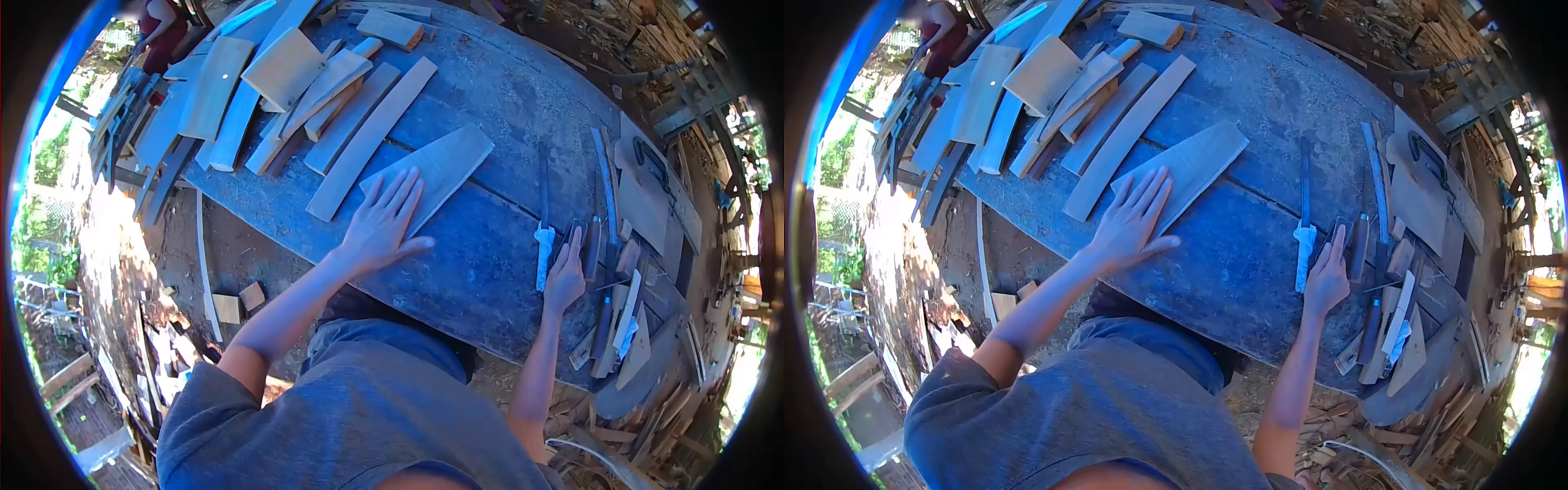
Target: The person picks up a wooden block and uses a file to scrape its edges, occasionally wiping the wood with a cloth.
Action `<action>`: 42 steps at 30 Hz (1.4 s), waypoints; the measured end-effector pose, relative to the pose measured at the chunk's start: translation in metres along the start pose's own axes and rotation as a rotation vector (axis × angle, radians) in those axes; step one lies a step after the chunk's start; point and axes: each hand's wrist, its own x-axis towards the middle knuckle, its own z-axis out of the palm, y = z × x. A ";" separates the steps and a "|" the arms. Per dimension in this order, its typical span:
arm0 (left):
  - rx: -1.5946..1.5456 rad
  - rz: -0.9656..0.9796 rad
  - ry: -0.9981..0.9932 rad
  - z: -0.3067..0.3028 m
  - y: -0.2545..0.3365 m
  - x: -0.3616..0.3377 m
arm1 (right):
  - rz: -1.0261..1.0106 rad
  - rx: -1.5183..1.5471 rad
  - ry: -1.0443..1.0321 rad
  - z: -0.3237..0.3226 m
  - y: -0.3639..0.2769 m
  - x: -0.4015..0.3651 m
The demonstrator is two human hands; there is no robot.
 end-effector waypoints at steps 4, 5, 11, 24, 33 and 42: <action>0.089 0.069 0.128 0.009 -0.002 0.078 | 0.012 0.022 0.034 0.009 -0.007 0.003; 0.125 0.076 0.140 0.014 0.004 0.096 | 0.008 0.017 0.043 0.006 -0.005 0.002; 0.055 -0.049 0.117 0.031 0.022 0.172 | 0.012 -0.015 0.025 0.004 -0.001 0.000; -0.014 -0.272 0.124 -0.006 0.009 0.047 | -0.105 -0.019 0.166 0.009 0.002 0.001; 0.106 -0.224 0.379 -0.006 -0.026 0.077 | -0.111 -0.024 0.192 0.012 0.001 0.001; 0.200 -0.164 0.337 0.014 -0.038 0.092 | -0.092 -0.018 0.181 0.009 0.001 0.000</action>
